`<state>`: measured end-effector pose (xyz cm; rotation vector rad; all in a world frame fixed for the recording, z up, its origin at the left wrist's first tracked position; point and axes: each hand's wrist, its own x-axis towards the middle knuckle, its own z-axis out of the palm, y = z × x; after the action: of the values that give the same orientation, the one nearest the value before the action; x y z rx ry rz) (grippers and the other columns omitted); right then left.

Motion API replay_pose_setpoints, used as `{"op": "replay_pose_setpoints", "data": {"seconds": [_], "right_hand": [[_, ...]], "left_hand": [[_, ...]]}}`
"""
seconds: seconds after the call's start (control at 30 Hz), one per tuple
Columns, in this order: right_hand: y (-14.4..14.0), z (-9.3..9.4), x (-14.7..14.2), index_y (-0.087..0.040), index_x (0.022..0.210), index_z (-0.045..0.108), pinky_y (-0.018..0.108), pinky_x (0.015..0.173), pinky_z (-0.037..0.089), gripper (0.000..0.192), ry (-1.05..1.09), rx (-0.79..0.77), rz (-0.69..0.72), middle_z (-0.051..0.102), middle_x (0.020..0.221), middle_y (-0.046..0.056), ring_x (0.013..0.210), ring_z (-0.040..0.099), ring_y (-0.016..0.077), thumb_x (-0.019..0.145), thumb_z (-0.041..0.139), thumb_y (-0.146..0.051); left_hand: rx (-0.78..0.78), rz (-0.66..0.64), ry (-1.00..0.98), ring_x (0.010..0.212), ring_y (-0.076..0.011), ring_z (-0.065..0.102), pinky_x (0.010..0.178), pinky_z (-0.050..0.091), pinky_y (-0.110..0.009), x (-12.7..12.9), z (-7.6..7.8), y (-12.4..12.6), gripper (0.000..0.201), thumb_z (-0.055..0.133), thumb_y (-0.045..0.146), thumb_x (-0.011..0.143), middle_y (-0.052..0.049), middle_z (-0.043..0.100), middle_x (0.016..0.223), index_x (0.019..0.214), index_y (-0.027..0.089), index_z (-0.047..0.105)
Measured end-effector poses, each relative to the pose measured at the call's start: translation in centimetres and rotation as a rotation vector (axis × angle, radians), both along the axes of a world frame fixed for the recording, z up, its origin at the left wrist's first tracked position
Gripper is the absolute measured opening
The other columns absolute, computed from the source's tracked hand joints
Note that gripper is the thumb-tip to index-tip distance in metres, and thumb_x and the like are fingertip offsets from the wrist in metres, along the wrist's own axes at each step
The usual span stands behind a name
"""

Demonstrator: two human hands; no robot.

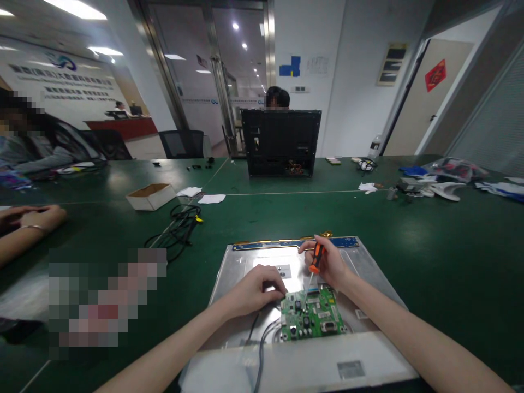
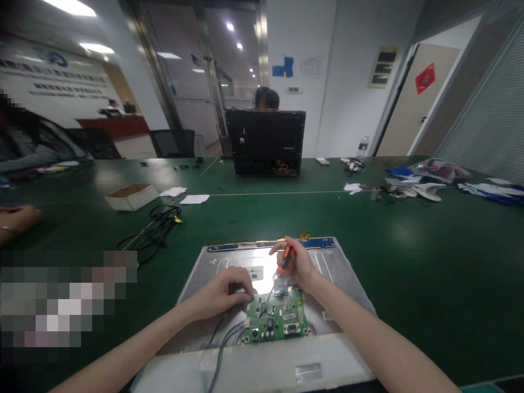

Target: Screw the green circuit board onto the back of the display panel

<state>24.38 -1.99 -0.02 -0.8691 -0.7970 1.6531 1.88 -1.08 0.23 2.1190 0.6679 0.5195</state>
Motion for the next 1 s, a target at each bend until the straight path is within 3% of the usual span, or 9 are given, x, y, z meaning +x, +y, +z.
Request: {"op": "replay_pose_setpoints", "data": {"seconds": [0.13,0.37,0.5,0.6,0.67,0.8,0.87,1.0], "right_hand": [[-0.1,0.2,-0.1,-0.016,0.066,0.062,0.022,0.034,0.024,0.044,0.013,-0.007,-0.011,0.047,0.039,-0.005,0.032,0.037,0.0086,0.069,0.066,-0.059],[-0.4,0.9,-0.1,-0.017,0.065,0.062,0.018,0.031,0.01,0.046,0.053,-0.025,-0.07,0.031,0.032,-0.012,0.03,0.014,0.0035,0.067,0.071,-0.062],[-0.8,2.1,-0.2,-0.018,0.063,0.058,0.016,0.033,0.018,0.045,0.087,0.015,-0.168,0.039,0.038,-0.01,0.033,0.026,0.0034,0.062,0.077,-0.059],[-1.3,3.2,-0.6,-0.019,0.072,0.061,0.015,0.035,0.025,0.045,0.056,0.09,-0.301,0.051,0.05,-0.007,0.041,0.039,0.0055,0.052,0.087,-0.049],[-1.4,3.8,-1.1,-0.019,0.077,0.063,0.015,0.036,0.027,0.046,0.024,0.135,-0.357,0.052,0.052,-0.007,0.043,0.041,0.0059,0.048,0.09,-0.042],[-1.3,4.9,-2.6,-0.017,0.08,0.066,0.018,0.036,0.031,0.041,-0.037,0.229,-0.431,0.052,0.052,-0.007,0.042,0.038,0.0057,0.058,0.087,-0.044],[-1.3,5.3,-3.3,-0.016,0.081,0.065,0.019,0.038,0.036,0.039,-0.081,0.288,-0.454,0.059,0.059,-0.003,0.046,0.044,0.0074,0.063,0.085,-0.045],[-2.1,4.9,-3.6,-0.019,0.102,0.063,0.021,0.043,0.045,0.036,-0.394,0.592,-0.472,0.068,0.079,0.002,0.057,0.059,0.0119,0.077,0.076,-0.04]], "left_hand": [[0.007,0.031,0.015,0.074,-0.0165,0.058,0.071,0.042,-0.026,0.0,0.2,0.0,0.006,0.07,0.012,0.076,-0.001,0.068,0.075,0.076,0.017,0.072],[0.017,0.0,0.035,0.076,-0.017,0.058,0.073,0.041,-0.027,-0.1,0.2,0.2,0.006,0.07,0.013,0.079,-0.001,0.067,0.076,0.078,0.018,0.073],[0.004,-0.003,0.022,0.08,-0.0178,0.058,0.076,0.042,-0.028,-0.1,0.3,0.1,0.007,0.069,0.013,0.079,-0.001,0.067,0.078,0.078,0.018,0.073],[-0.018,-0.004,0.022,0.081,-0.0181,0.058,0.076,0.042,-0.028,-0.1,0.4,0.0,0.007,0.069,0.013,0.079,-0.001,0.066,0.08,0.077,0.018,0.072],[-0.032,-0.007,0.023,0.08,-0.0178,0.058,0.075,0.042,-0.028,-0.1,0.4,0.0,0.007,0.069,0.012,0.079,-0.002,0.065,0.081,0.077,0.018,0.073],[-0.041,-0.006,0.03,0.079,-0.0177,0.058,0.075,0.042,-0.027,-0.1,0.4,0.1,0.008,0.069,0.011,0.078,-0.001,0.065,0.08,0.078,0.018,0.073],[-0.046,0.001,0.033,0.08,-0.0179,0.059,0.076,0.043,-0.027,-0.1,0.4,0.1,0.008,0.069,0.011,0.078,-0.001,0.066,0.08,0.078,0.018,0.074],[-0.046,-0.004,0.016,0.081,-0.0178,0.059,0.077,0.043,-0.028,-0.2,0.3,0.1,0.008,0.07,0.012,0.078,-0.001,0.065,0.081,0.079,0.018,0.075]]}}
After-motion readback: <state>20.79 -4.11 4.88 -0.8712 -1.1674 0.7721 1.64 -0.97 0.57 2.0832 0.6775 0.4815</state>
